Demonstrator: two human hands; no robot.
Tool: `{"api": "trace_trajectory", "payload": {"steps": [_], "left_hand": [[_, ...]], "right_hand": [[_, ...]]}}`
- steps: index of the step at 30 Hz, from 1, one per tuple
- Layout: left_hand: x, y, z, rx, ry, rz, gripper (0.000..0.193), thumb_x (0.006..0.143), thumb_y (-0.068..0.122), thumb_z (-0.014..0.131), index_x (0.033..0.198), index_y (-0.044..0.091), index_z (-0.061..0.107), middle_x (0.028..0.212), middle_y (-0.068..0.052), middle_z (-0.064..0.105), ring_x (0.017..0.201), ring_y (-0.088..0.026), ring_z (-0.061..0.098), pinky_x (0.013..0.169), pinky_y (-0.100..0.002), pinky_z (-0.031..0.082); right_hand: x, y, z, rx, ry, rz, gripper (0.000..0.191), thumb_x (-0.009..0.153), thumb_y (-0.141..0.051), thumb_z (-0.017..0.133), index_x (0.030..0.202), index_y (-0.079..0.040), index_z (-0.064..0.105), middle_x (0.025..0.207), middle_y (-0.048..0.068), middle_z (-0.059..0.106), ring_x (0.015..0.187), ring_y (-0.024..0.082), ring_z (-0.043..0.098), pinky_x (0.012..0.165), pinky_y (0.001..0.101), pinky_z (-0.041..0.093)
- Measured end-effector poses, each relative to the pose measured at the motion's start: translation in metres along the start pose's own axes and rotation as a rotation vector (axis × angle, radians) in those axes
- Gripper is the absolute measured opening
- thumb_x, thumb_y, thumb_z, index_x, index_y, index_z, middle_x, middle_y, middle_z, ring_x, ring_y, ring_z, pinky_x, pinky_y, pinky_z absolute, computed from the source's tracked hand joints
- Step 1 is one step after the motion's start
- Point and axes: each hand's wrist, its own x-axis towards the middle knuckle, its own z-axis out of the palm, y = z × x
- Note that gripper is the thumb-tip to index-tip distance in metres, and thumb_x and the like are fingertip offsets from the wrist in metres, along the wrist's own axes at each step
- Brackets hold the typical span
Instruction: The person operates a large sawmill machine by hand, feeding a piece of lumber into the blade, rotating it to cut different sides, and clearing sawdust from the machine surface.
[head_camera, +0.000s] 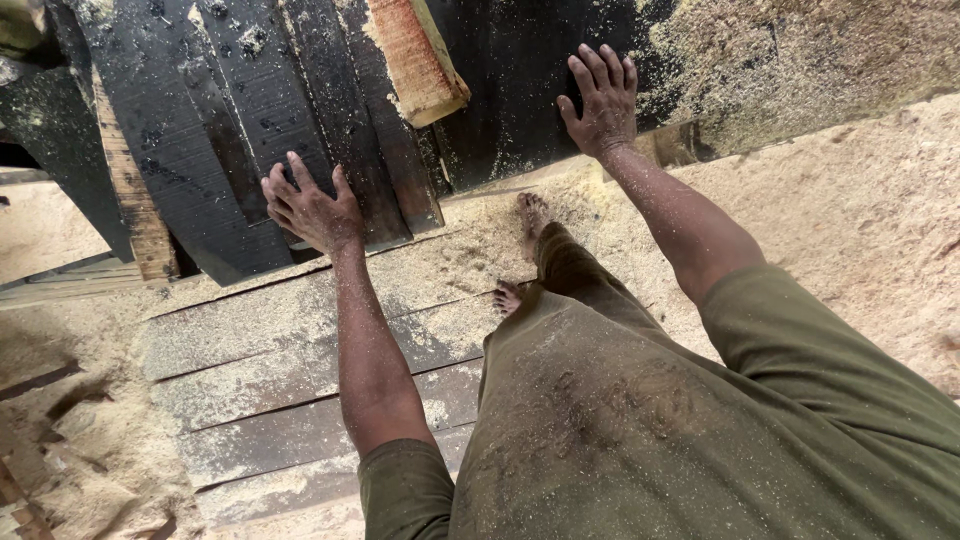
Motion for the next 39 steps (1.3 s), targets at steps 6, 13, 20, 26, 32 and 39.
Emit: {"api": "trace_trajectory", "payload": {"steps": [6, 13, 20, 26, 32, 39], "left_hand": [[-0.0002, 0.0005, 0.0009, -0.014, -0.002, -0.010, 0.071, 0.095, 0.050, 0.079, 0.151, 0.015, 0.052, 0.149, -0.011, 0.040, 0.145, -0.037, 0.032, 0.119, -0.055, 0.029], [-0.0015, 0.0004, 0.0003, -0.012, -0.008, -0.014, 0.071, 0.096, 0.049, 0.078, 0.152, 0.015, 0.051, 0.149, -0.011, 0.040, 0.145, -0.037, 0.032, 0.120, -0.056, 0.029], [-0.0011, -0.0004, 0.0017, 0.006, -0.020, -0.023, 0.071, 0.096, 0.050, 0.077, 0.152, 0.016, 0.051, 0.149, -0.011, 0.039, 0.145, -0.037, 0.032, 0.119, -0.056, 0.029], [-0.0007, -0.0008, 0.0019, 0.009, -0.017, -0.025, 0.071, 0.096, 0.051, 0.078, 0.151, 0.016, 0.051, 0.148, -0.011, 0.040, 0.144, -0.037, 0.032, 0.119, -0.057, 0.029], [-0.0017, -0.0011, 0.0011, -0.010, -0.018, -0.021, 0.071, 0.096, 0.050, 0.078, 0.153, 0.016, 0.051, 0.150, -0.010, 0.040, 0.145, -0.037, 0.033, 0.121, -0.056, 0.029], [-0.0008, 0.0003, 0.0004, -0.006, -0.017, -0.024, 0.071, 0.096, 0.051, 0.078, 0.152, 0.016, 0.051, 0.150, -0.011, 0.039, 0.145, -0.037, 0.031, 0.120, -0.057, 0.028]], "right_hand": [[0.0011, 0.0018, 0.0020, -0.008, -0.002, -0.008, 0.056, 0.110, -0.044, 0.059, 0.157, -0.016, 0.046, 0.162, 0.011, 0.041, 0.153, 0.034, 0.029, 0.128, 0.0586, 0.014], [0.0013, 0.0027, 0.0035, -0.007, 0.010, -0.018, 0.055, 0.112, -0.045, 0.057, 0.157, -0.016, 0.046, 0.162, 0.010, 0.041, 0.153, 0.034, 0.029, 0.128, 0.0580, 0.015], [0.0017, 0.0026, 0.0030, 0.000, -0.002, -0.014, 0.056, 0.111, -0.046, 0.057, 0.156, -0.015, 0.046, 0.162, 0.010, 0.041, 0.152, 0.034, 0.030, 0.128, 0.0585, 0.015], [0.0010, 0.0026, 0.0032, -0.009, 0.006, -0.021, 0.056, 0.112, -0.045, 0.059, 0.157, -0.015, 0.046, 0.162, 0.010, 0.041, 0.153, 0.034, 0.029, 0.128, 0.0587, 0.014], [0.0006, 0.0025, 0.0035, -0.005, 0.013, -0.021, 0.055, 0.112, -0.044, 0.060, 0.157, -0.016, 0.046, 0.163, 0.009, 0.041, 0.154, 0.033, 0.029, 0.129, 0.0583, 0.015], [0.0007, 0.0028, 0.0025, -0.017, 0.017, -0.029, 0.056, 0.111, -0.043, 0.061, 0.158, -0.016, 0.046, 0.163, 0.009, 0.041, 0.153, 0.033, 0.029, 0.129, 0.0576, 0.015]]}}
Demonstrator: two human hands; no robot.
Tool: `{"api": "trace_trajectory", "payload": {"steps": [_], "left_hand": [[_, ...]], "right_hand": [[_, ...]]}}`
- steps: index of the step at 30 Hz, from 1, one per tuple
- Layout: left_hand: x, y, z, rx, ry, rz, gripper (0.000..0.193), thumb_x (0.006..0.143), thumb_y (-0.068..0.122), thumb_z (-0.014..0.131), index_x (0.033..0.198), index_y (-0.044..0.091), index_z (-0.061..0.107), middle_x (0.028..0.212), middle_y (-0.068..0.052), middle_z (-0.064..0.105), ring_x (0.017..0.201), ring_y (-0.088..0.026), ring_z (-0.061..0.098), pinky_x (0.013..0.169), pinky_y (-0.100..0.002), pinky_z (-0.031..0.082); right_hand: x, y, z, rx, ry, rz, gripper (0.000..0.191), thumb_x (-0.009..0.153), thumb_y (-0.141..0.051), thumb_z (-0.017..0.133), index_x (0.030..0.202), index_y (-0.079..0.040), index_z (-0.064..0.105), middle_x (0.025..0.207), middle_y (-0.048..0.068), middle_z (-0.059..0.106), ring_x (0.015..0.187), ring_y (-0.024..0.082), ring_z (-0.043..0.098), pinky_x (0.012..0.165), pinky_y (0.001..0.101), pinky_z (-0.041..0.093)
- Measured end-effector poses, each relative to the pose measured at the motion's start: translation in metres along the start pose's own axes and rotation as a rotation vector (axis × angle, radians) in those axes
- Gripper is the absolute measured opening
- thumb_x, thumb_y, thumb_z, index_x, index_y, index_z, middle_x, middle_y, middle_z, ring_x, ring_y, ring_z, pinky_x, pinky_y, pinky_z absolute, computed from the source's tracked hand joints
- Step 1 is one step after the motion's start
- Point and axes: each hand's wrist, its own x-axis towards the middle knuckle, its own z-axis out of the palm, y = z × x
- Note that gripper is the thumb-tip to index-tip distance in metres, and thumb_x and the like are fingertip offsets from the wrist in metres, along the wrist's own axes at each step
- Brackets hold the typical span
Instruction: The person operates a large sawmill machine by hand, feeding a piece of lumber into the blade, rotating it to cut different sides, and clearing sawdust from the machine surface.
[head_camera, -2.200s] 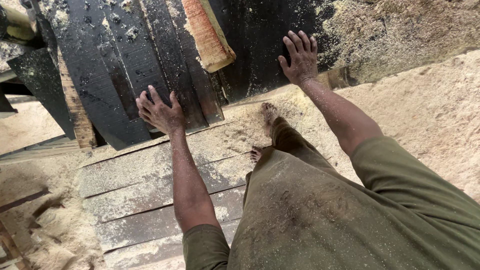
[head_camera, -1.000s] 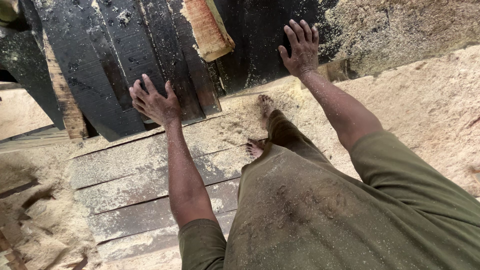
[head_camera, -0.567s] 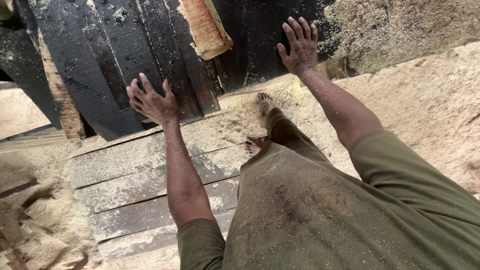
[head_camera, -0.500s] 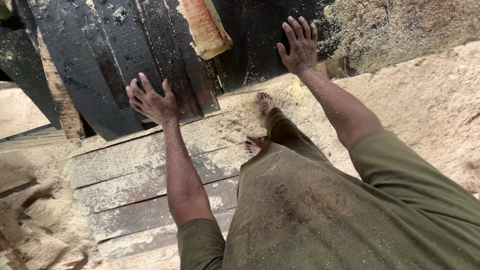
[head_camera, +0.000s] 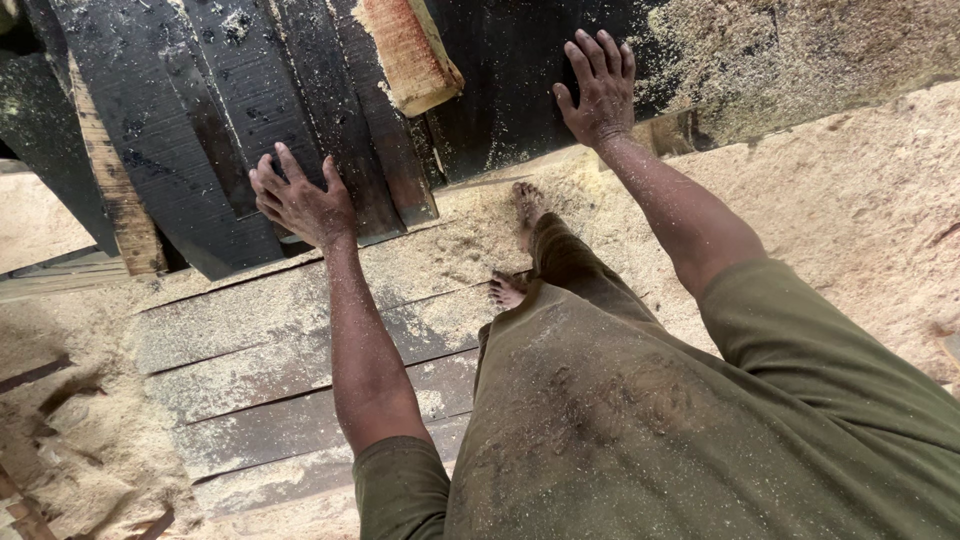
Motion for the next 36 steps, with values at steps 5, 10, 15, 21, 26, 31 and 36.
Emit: {"api": "trace_trajectory", "payload": {"steps": [5, 10, 15, 21, 26, 31, 36], "left_hand": [[-0.0006, 0.0002, -0.0014, 0.008, -0.006, -0.005, 0.071, 0.096, 0.052, 0.077, 0.152, 0.017, 0.051, 0.150, -0.011, 0.039, 0.144, -0.037, 0.031, 0.120, -0.057, 0.028], [-0.0001, 0.0011, -0.0033, 0.001, -0.004, 0.005, 0.070, 0.097, 0.050, 0.077, 0.152, 0.016, 0.051, 0.150, -0.011, 0.039, 0.145, -0.037, 0.031, 0.120, -0.057, 0.028], [0.0009, 0.0024, -0.0040, -0.014, -0.008, 0.007, 0.071, 0.097, 0.050, 0.078, 0.152, 0.016, 0.051, 0.150, -0.011, 0.039, 0.145, -0.037, 0.031, 0.120, -0.056, 0.028], [0.0001, 0.0026, -0.0044, -0.009, -0.002, 0.008, 0.071, 0.098, 0.051, 0.078, 0.153, 0.016, 0.050, 0.150, -0.011, 0.039, 0.145, -0.038, 0.031, 0.120, -0.056, 0.028], [0.0003, 0.0024, -0.0047, -0.021, -0.013, -0.001, 0.072, 0.097, 0.051, 0.078, 0.153, 0.016, 0.050, 0.151, -0.011, 0.039, 0.145, -0.037, 0.031, 0.121, -0.056, 0.028], [-0.0007, 0.0031, -0.0054, -0.008, 0.001, 0.011, 0.072, 0.098, 0.052, 0.077, 0.153, 0.016, 0.050, 0.151, -0.011, 0.039, 0.145, -0.037, 0.031, 0.120, -0.056, 0.028], [-0.0006, 0.0034, -0.0057, -0.001, -0.006, 0.011, 0.071, 0.099, 0.053, 0.076, 0.154, 0.016, 0.050, 0.151, -0.011, 0.039, 0.146, -0.038, 0.031, 0.121, -0.056, 0.028]], "right_hand": [[-0.0008, -0.0005, 0.0005, -0.013, -0.002, -0.002, 0.057, 0.111, -0.043, 0.062, 0.158, -0.016, 0.046, 0.163, 0.009, 0.041, 0.154, 0.033, 0.029, 0.129, 0.0574, 0.015], [-0.0001, -0.0001, 0.0006, -0.012, -0.003, 0.000, 0.057, 0.111, -0.041, 0.062, 0.159, -0.016, 0.045, 0.164, 0.009, 0.040, 0.154, 0.033, 0.029, 0.129, 0.0570, 0.015], [0.0001, 0.0001, -0.0009, -0.017, -0.002, -0.001, 0.057, 0.111, -0.041, 0.062, 0.159, -0.016, 0.045, 0.164, 0.009, 0.040, 0.154, 0.033, 0.029, 0.129, 0.0571, 0.014], [-0.0004, -0.0012, -0.0027, -0.013, -0.013, 0.006, 0.057, 0.111, -0.042, 0.061, 0.159, -0.016, 0.044, 0.164, 0.009, 0.040, 0.154, 0.033, 0.028, 0.129, 0.0575, 0.014], [0.0003, -0.0014, -0.0027, -0.008, -0.009, 0.009, 0.057, 0.111, -0.042, 0.060, 0.159, -0.016, 0.044, 0.164, 0.009, 0.040, 0.154, 0.033, 0.028, 0.129, 0.0573, 0.014], [0.0004, -0.0012, -0.0020, -0.009, -0.011, 0.007, 0.056, 0.111, -0.043, 0.059, 0.159, -0.017, 0.044, 0.164, 0.009, 0.040, 0.154, 0.033, 0.028, 0.129, 0.0575, 0.014], [0.0004, -0.0009, -0.0024, -0.021, 0.001, -0.005, 0.055, 0.112, -0.042, 0.060, 0.159, -0.017, 0.045, 0.164, 0.009, 0.040, 0.155, 0.033, 0.028, 0.129, 0.0572, 0.014]]}}
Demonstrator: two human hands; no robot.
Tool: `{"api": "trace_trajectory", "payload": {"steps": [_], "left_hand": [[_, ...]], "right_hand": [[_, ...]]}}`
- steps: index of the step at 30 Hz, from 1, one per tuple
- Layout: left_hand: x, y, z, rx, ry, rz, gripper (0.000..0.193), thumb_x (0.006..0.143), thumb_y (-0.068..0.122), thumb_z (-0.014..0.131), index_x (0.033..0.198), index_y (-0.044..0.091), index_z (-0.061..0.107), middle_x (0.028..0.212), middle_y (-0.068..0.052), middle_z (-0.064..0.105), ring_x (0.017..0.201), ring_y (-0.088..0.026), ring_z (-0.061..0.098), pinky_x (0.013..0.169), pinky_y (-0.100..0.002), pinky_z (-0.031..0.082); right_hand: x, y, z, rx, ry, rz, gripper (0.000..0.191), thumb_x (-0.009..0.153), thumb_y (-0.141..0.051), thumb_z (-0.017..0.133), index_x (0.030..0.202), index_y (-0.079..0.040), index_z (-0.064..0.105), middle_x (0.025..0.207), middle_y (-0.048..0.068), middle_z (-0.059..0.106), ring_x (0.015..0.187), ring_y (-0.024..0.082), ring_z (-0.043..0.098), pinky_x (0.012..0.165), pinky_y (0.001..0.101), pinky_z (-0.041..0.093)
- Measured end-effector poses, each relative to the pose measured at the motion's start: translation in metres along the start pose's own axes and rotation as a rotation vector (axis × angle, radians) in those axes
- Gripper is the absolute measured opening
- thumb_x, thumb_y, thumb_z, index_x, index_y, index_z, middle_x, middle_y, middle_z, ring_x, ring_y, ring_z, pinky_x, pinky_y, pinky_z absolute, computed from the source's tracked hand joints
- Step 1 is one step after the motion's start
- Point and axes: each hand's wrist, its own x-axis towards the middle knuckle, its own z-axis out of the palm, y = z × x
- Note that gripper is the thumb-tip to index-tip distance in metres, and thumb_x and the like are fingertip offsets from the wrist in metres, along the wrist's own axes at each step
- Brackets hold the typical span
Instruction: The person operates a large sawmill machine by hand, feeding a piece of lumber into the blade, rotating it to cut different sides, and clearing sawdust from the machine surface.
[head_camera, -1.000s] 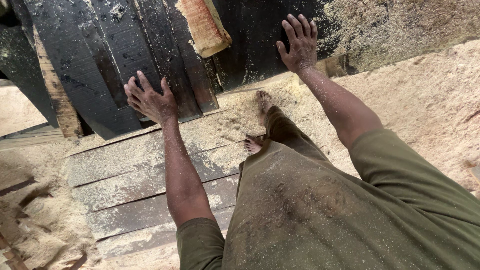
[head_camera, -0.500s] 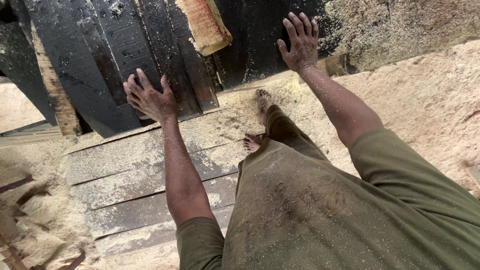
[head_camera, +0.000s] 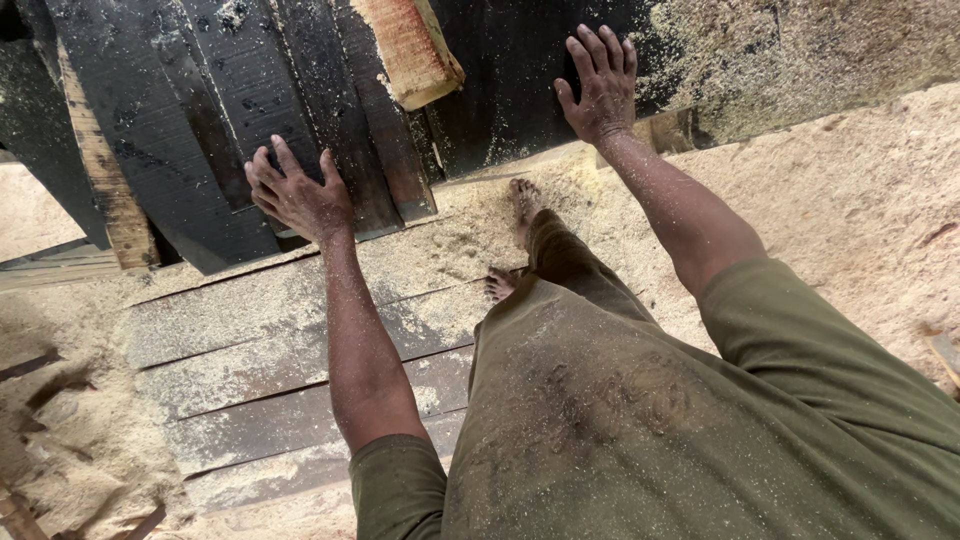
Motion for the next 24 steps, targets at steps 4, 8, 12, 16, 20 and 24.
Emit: {"api": "trace_trajectory", "payload": {"steps": [4, 8, 12, 16, 20, 24], "left_hand": [[0.0014, 0.0000, 0.0005, 0.006, 0.017, 0.009, 0.072, 0.098, 0.053, 0.076, 0.153, 0.016, 0.049, 0.152, -0.011, 0.038, 0.145, -0.037, 0.031, 0.120, -0.056, 0.029], [0.0017, -0.0002, 0.0013, 0.003, 0.008, -0.008, 0.072, 0.097, 0.053, 0.077, 0.153, 0.016, 0.050, 0.150, -0.011, 0.039, 0.144, -0.038, 0.031, 0.119, -0.058, 0.028], [0.0009, -0.0011, 0.0010, -0.004, 0.017, 0.005, 0.072, 0.098, 0.052, 0.078, 0.153, 0.016, 0.050, 0.152, -0.011, 0.039, 0.145, -0.038, 0.031, 0.120, -0.057, 0.028], [0.0001, -0.0020, 0.0004, -0.011, 0.017, 0.005, 0.072, 0.098, 0.051, 0.079, 0.153, 0.015, 0.050, 0.151, -0.011, 0.039, 0.145, -0.038, 0.031, 0.120, -0.056, 0.029], [-0.0001, -0.0023, 0.0011, -0.012, 0.012, 0.002, 0.072, 0.097, 0.051, 0.079, 0.153, 0.016, 0.051, 0.151, -0.010, 0.039, 0.145, -0.037, 0.032, 0.120, -0.056, 0.029], [0.0008, -0.0024, 0.0025, 0.002, 0.009, -0.009, 0.072, 0.097, 0.052, 0.078, 0.153, 0.016, 0.050, 0.151, -0.010, 0.039, 0.145, -0.037, 0.032, 0.120, -0.056, 0.029]], "right_hand": [[0.0006, -0.0004, -0.0004, 0.010, -0.013, 0.007, 0.057, 0.111, -0.041, 0.061, 0.159, -0.016, 0.044, 0.165, 0.009, 0.040, 0.155, 0.033, 0.028, 0.129, 0.0573, 0.014], [0.0015, -0.0011, -0.0008, 0.007, -0.011, 0.006, 0.057, 0.111, -0.041, 0.062, 0.159, -0.016, 0.044, 0.164, 0.009, 0.040, 0.155, 0.033, 0.028, 0.129, 0.0573, 0.013], [0.0017, -0.0015, -0.0007, 0.004, -0.012, 0.005, 0.058, 0.111, -0.041, 0.062, 0.160, -0.016, 0.044, 0.165, 0.009, 0.040, 0.155, 0.033, 0.028, 0.130, 0.0571, 0.013], [0.0013, -0.0015, -0.0004, 0.002, -0.013, 0.005, 0.057, 0.111, -0.042, 0.062, 0.160, -0.017, 0.044, 0.165, 0.009, 0.040, 0.155, 0.033, 0.027, 0.129, 0.0571, 0.014], [0.0010, -0.0015, 0.0001, -0.004, -0.014, 0.003, 0.057, 0.113, -0.043, 0.060, 0.161, -0.017, 0.043, 0.165, 0.008, 0.039, 0.155, 0.033, 0.027, 0.130, 0.0568, 0.013], [0.0015, -0.0015, 0.0001, -0.012, -0.010, 0.001, 0.057, 0.113, -0.043, 0.059, 0.161, -0.017, 0.043, 0.165, 0.009, 0.038, 0.155, 0.033, 0.027, 0.129, 0.0565, 0.013]]}}
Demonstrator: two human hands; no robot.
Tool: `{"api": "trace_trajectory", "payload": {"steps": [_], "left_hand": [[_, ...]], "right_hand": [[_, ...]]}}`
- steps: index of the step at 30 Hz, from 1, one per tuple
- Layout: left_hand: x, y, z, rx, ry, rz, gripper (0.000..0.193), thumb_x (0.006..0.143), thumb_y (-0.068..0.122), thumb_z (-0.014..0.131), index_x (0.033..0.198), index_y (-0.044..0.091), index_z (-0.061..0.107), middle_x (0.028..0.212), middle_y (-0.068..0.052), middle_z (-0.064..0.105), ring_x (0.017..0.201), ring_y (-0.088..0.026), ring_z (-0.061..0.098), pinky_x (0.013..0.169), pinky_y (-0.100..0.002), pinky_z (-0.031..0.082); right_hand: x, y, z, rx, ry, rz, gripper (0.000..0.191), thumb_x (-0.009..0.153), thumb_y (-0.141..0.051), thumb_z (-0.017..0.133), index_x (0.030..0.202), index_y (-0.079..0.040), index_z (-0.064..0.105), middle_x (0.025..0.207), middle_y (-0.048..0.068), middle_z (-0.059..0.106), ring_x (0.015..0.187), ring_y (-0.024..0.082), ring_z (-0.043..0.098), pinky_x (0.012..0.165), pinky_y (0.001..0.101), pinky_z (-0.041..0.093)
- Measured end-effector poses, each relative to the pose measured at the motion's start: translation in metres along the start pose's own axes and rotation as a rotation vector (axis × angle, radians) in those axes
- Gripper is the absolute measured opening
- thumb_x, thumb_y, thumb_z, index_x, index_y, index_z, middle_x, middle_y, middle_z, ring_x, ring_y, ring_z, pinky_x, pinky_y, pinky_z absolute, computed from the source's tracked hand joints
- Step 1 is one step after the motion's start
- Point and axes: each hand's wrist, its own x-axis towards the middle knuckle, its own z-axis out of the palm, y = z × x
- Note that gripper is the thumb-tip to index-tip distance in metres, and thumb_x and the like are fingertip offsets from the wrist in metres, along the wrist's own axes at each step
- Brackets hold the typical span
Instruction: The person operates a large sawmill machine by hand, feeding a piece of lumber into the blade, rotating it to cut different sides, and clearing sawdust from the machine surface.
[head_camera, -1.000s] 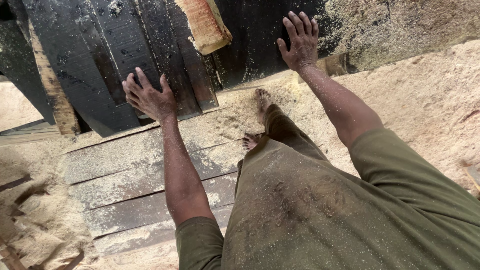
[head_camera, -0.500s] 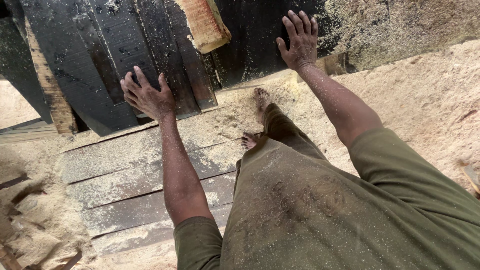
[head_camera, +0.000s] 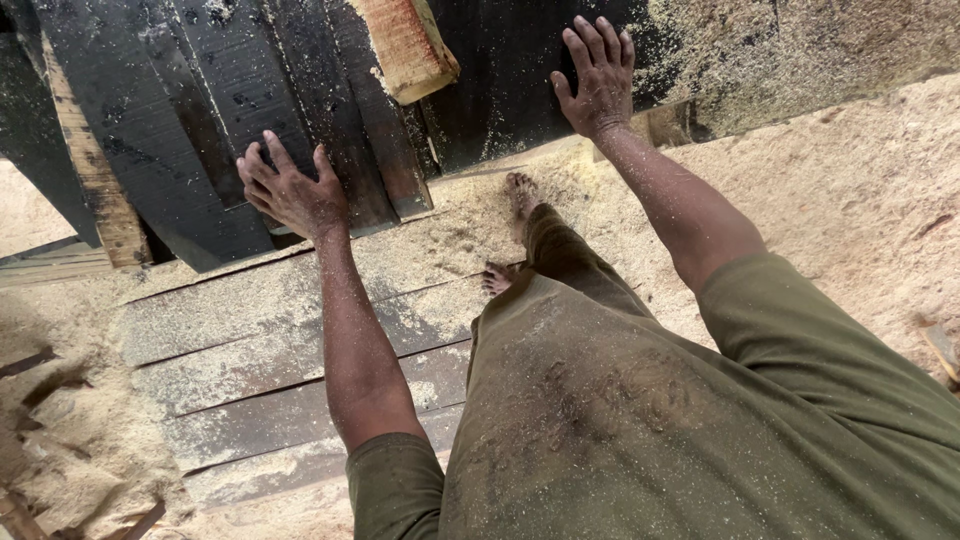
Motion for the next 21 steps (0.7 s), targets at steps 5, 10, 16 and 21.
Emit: {"api": "trace_trajectory", "payload": {"steps": [5, 10, 16, 21], "left_hand": [[0.0010, -0.0001, 0.0003, 0.002, 0.000, 0.011, 0.072, 0.098, 0.053, 0.077, 0.154, 0.016, 0.049, 0.151, -0.011, 0.038, 0.145, -0.038, 0.031, 0.120, -0.056, 0.029], [0.0003, 0.0000, -0.0003, 0.002, -0.004, 0.005, 0.072, 0.098, 0.053, 0.077, 0.154, 0.016, 0.049, 0.151, -0.011, 0.038, 0.145, -0.038, 0.031, 0.120, -0.057, 0.029], [0.0000, 0.0008, -0.0006, -0.007, 0.000, 0.006, 0.073, 0.097, 0.052, 0.078, 0.154, 0.016, 0.049, 0.152, -0.011, 0.039, 0.146, -0.037, 0.031, 0.120, -0.056, 0.028], [0.0007, 0.0017, -0.0019, -0.014, -0.009, -0.001, 0.072, 0.097, 0.052, 0.078, 0.153, 0.016, 0.050, 0.152, -0.011, 0.039, 0.146, -0.037, 0.030, 0.120, -0.056, 0.028]], "right_hand": [[0.0004, 0.0001, -0.0008, 0.003, -0.001, 0.001, 0.056, 0.113, -0.043, 0.059, 0.160, -0.017, 0.043, 0.165, 0.009, 0.038, 0.154, 0.033, 0.027, 0.129, 0.0570, 0.013], [0.0001, -0.0002, -0.0010, 0.007, 0.000, 0.005, 0.056, 0.114, -0.044, 0.057, 0.161, -0.017, 0.044, 0.166, 0.008, 0.038, 0.155, 0.033, 0.027, 0.129, 0.0570, 0.013], [0.0003, -0.0002, -0.0005, 0.006, -0.002, 0.006, 0.055, 0.115, -0.045, 0.057, 0.160, -0.017, 0.044, 0.165, 0.009, 0.039, 0.155, 0.033, 0.028, 0.129, 0.0572, 0.013], [0.0013, -0.0011, -0.0035, -0.004, 0.004, -0.001, 0.056, 0.114, -0.044, 0.058, 0.161, -0.017, 0.044, 0.166, 0.009, 0.039, 0.155, 0.033, 0.027, 0.129, 0.0568, 0.013]]}}
